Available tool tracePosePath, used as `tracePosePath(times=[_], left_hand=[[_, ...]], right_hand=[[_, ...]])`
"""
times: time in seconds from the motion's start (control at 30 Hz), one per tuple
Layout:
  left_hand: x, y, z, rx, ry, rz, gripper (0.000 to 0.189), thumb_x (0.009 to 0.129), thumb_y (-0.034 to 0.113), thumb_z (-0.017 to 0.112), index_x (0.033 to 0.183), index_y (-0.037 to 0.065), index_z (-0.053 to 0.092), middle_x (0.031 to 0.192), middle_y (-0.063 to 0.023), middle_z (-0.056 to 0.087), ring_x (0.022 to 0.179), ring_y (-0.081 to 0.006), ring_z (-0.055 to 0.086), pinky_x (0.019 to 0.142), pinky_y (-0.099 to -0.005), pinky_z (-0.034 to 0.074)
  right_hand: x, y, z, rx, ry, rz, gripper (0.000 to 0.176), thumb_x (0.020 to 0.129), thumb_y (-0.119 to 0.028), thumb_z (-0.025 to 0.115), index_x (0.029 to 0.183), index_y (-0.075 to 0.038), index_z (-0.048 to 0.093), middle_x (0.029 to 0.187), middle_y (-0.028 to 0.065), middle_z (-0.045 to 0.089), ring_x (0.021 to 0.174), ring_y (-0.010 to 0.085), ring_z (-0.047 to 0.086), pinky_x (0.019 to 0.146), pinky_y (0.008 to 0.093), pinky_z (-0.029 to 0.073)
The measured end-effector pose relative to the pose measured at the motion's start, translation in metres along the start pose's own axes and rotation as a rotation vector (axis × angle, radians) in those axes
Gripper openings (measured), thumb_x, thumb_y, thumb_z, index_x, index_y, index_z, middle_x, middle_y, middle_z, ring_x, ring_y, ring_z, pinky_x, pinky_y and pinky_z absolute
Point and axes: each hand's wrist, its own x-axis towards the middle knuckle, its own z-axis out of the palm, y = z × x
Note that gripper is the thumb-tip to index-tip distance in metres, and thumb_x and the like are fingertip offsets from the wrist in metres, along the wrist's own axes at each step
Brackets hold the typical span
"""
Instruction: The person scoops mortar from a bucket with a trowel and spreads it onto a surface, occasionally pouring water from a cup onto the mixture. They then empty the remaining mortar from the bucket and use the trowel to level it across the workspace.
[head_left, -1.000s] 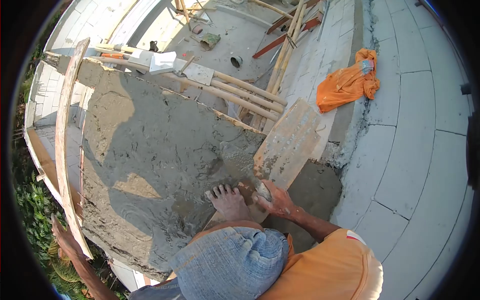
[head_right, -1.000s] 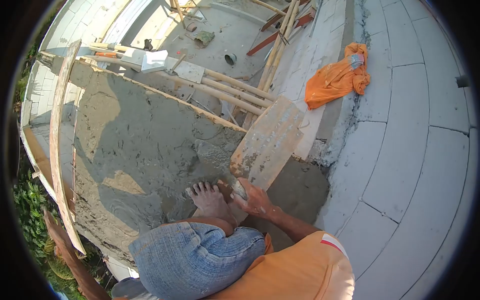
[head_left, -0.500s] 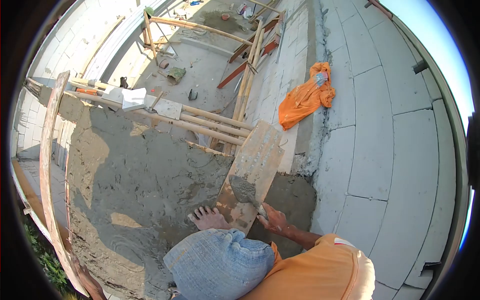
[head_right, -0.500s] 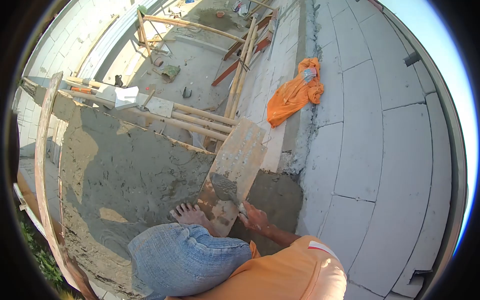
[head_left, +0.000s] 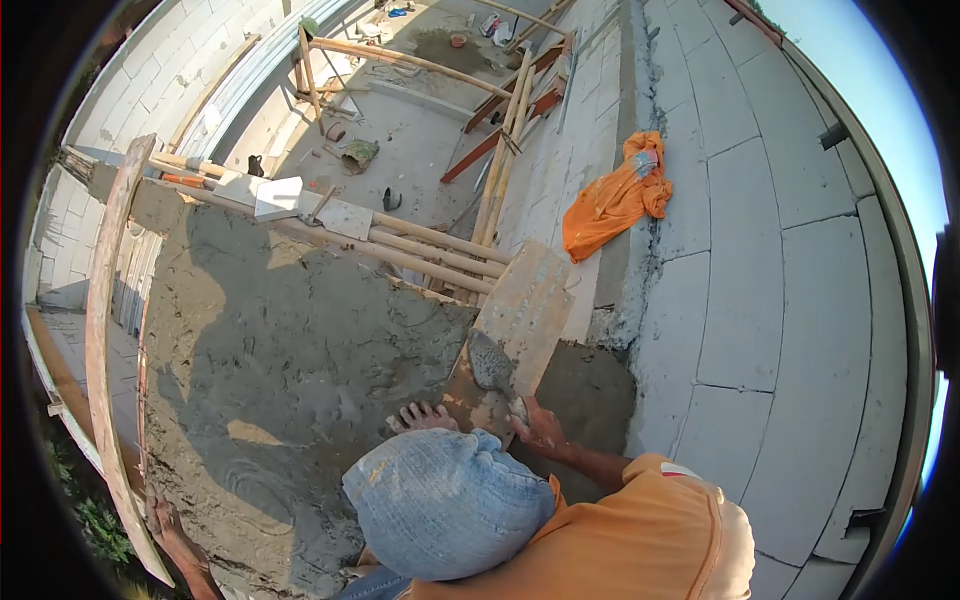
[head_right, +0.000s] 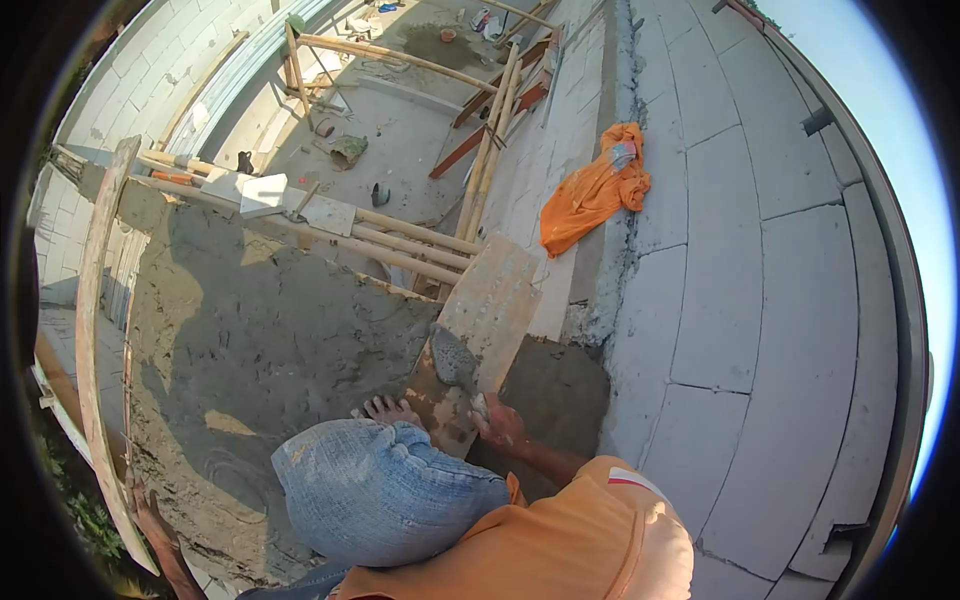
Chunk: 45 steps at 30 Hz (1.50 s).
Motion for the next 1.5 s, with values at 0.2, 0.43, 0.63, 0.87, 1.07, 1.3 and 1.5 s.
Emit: tracePosePath(times=[0.2, 0.43, 0.63, 0.87, 1.07, 1.3, 1.5], left_hand=[[-0.022, 0.030, 0.011, -0.050, -0.046, 0.045, 0.055, 0.091, 0.033, 0.062, 0.138, 0.007, 0.052, 0.146, -0.0094, 0.044, 0.135, -0.0247, 0.040, 0.114, -0.0417, 0.028], [-0.032, 0.044, 0.019, 0.118, 0.035, 0.024, 0.059, 0.084, 0.039, 0.068, 0.135, 0.010, 0.056, 0.142, -0.0131, 0.047, 0.129, -0.0256, 0.046, 0.113, -0.0419, 0.030], [-0.037, 0.055, 0.021, 0.160, 0.042, -0.057, 0.060, 0.083, 0.044, 0.069, 0.132, 0.012, 0.059, 0.137, -0.0130, 0.052, 0.124, -0.0257, 0.050, 0.110, -0.0456, 0.032], [-0.046, 0.079, 0.023, 0.264, 0.044, -0.014, 0.072, 0.081, 0.053, 0.068, 0.132, 0.005, 0.056, 0.132, -0.0135, 0.057, 0.121, -0.0253, 0.054, 0.111, -0.0442, 0.031], [-0.031, 0.059, 0.000, 0.165, 0.103, -0.069, 0.063, 0.086, 0.043, 0.067, 0.135, 0.007, 0.053, 0.143, -0.0137, 0.047, 0.132, -0.0278, 0.043, 0.114, -0.0429, 0.030], [-0.031, 0.074, -0.042, -0.059, 0.215, 0.084, 0.053, 0.086, 0.037, 0.070, 0.130, 0.009, 0.060, 0.131, -0.0071, 0.057, 0.122, -0.0206, 0.051, 0.111, -0.0417, 0.033], [-0.057, 0.064, -0.094, 0.081, 0.330, 0.070, 0.053, 0.094, 0.037, 0.058, 0.137, 0.006, 0.053, 0.137, -0.0137, 0.052, 0.132, -0.0250, 0.044, 0.113, -0.0433, 0.031]], right_hand=[[0.023, -0.031, -0.001, 0.032, 0.094, -0.036, 0.045, 0.088, -0.022, 0.064, 0.122, -0.001, 0.044, 0.086, 0.0290, 0.064, 0.082, 0.0490, 0.063, 0.069, 0.0540, 0.049], [0.050, -0.105, 0.109, -0.152, -0.266, -0.106, 0.053, 0.090, -0.034, 0.051, 0.132, -0.004, 0.039, 0.110, 0.0232, 0.053, 0.104, 0.0432, 0.051, 0.084, 0.0515, 0.041], [0.057, -0.136, 0.155, -0.414, -0.428, 0.005, 0.063, 0.094, -0.050, 0.032, 0.143, -0.011, 0.034, 0.140, 0.0129, 0.037, 0.130, 0.0322, 0.034, 0.103, 0.0488, 0.029], [0.057, -0.125, 0.174, -0.522, -0.364, -0.018, 0.063, 0.099, -0.055, 0.022, 0.149, -0.017, 0.031, 0.152, 0.0055, 0.036, 0.142, 0.0270, 0.028, 0.113, 0.0462, 0.020], [0.052, -0.150, 0.156, -0.600, -0.404, -0.013, 0.065, 0.098, -0.058, 0.026, 0.146, -0.015, 0.036, 0.151, 0.0065, 0.038, 0.141, 0.0256, 0.030, 0.113, 0.0470, 0.023], [0.055, -0.143, 0.163, -0.656, -0.379, -0.054, 0.069, 0.096, -0.060, 0.028, 0.146, -0.014, 0.036, 0.151, 0.0087, 0.038, 0.141, 0.0259, 0.031, 0.113, 0.0480, 0.023], [0.058, -0.125, 0.175, -0.724, -0.317, -0.104, 0.062, 0.098, -0.058, 0.028, 0.146, -0.019, 0.040, 0.152, 0.0050, 0.038, 0.141, 0.0270, 0.032, 0.112, 0.0477, 0.023]])
